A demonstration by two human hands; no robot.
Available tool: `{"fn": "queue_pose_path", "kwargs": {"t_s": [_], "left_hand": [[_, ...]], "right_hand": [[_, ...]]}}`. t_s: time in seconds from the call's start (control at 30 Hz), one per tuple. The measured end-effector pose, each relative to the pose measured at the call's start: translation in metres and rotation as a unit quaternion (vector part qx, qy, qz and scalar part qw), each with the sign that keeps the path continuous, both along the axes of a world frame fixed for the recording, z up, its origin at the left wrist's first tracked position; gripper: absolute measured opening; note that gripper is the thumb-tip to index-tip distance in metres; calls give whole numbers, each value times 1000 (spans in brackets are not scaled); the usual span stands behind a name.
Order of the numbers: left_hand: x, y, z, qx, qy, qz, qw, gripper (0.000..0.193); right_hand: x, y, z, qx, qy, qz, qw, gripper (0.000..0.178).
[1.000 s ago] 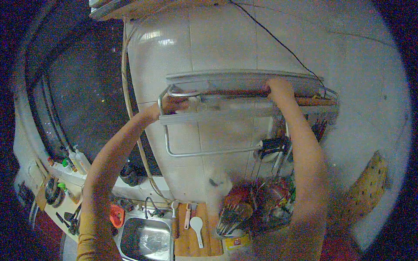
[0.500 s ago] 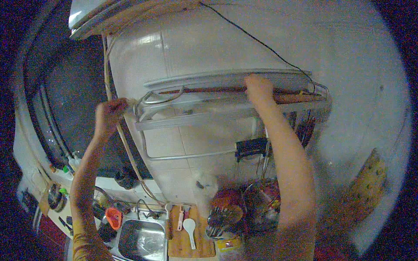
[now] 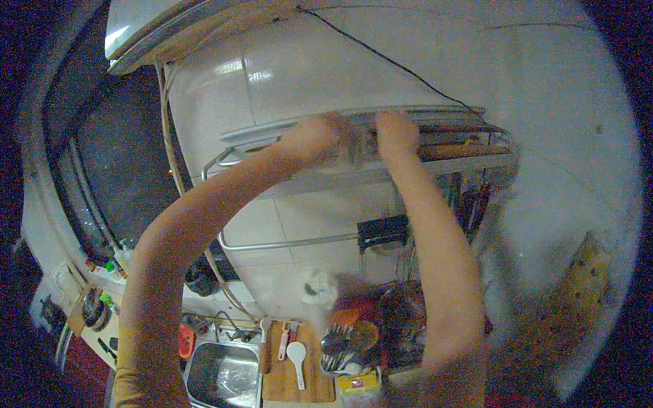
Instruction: The person wipes a wall-mounted metal shelf with a white cloth, then sprays it with a cleaning solution from a green spray bottle. They continue wiping the shelf and surrounding area, then rinse the cloth in the sink and walk into the adjacent room.
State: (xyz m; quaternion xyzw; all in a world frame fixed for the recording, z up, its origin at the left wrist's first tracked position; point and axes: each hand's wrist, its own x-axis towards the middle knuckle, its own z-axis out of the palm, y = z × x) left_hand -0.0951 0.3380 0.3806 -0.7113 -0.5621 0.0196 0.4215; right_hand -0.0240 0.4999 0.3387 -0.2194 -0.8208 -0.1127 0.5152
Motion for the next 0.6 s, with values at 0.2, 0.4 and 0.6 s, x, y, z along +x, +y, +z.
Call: {"fn": "queue_pose_path", "kwargs": {"t_s": [0.2,0.4,0.6], "left_hand": [[-37,47,-27,-101,34,-118,987,13],[-79,73,-43,-105,-69,-22,992,14],[-27,-15,-10,-159,-99,266,946,18]], "right_hand": [[6,-9,3,-19,6,-13,1000,17],[12,-7,1,-23,-15,-11,1000,19],[10,-1,6,-35,-62,-29,997,21]]}}
